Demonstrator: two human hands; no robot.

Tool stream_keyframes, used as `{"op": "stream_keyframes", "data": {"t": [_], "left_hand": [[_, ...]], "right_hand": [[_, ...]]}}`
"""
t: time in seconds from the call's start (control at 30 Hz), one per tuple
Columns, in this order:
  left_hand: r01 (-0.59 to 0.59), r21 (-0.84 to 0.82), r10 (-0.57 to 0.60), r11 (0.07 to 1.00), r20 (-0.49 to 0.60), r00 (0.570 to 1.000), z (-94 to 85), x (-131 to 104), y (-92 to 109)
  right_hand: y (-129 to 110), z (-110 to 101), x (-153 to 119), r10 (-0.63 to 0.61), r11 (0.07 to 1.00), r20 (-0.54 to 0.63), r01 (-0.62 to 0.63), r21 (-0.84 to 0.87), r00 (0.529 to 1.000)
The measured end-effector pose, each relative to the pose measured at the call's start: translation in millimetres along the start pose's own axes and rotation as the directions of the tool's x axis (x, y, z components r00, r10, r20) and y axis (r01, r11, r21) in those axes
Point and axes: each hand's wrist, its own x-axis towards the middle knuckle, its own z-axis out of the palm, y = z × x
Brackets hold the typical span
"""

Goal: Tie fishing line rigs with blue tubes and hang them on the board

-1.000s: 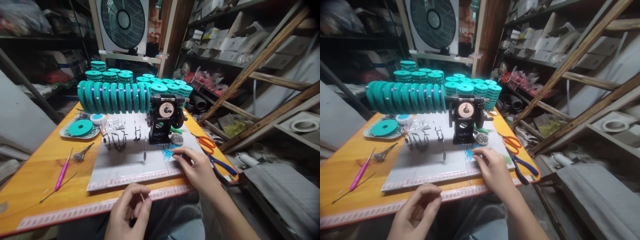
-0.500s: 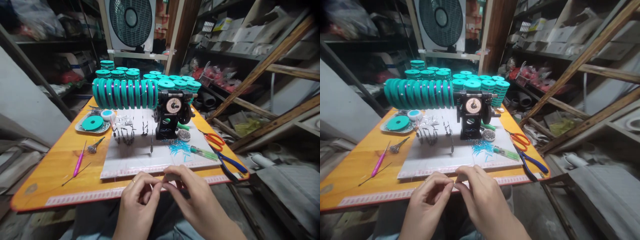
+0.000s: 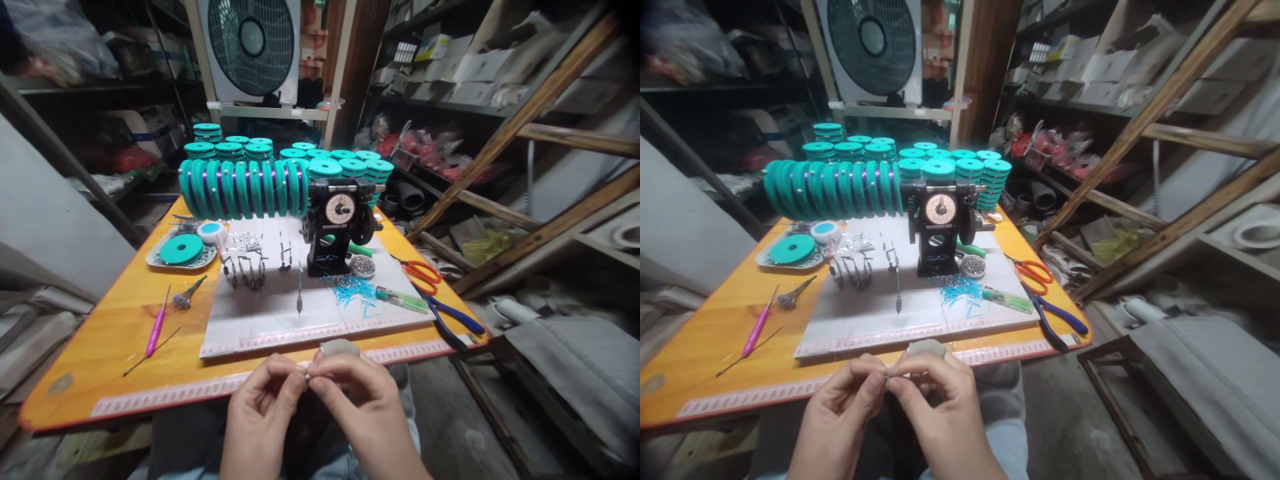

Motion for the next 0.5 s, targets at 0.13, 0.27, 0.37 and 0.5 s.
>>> {"op": "stream_keyframes", "data": {"t": [0.13,0.27,0.37,0.5], "left_hand": [[-0.115,0.096,0.112,0.989,0.037,0.993,-0.7,0,-7],[-0.262,0.26,0.239,0.929,0.117,0.964,-4.1,0,-15],[-0.462,0.408,0.418,0.787,0.197,0.887,-2.8,-2,-23],[-0.74,0.418,0.648,0.527,0.366,0.668,4.4,-2,-39]], "right_hand": [[-3,-3,-3,-0.008,0.997,-0.01,0.007,-0.082,1.0],[0,-31,4,-0.094,0.95,0.026,0.097,-0.298,0.995],[12,-78,27,-0.23,0.79,-0.101,0.125,-0.6,0.968],[34,-137,62,-0.195,0.72,-0.09,0.08,-0.689,0.977]]}}
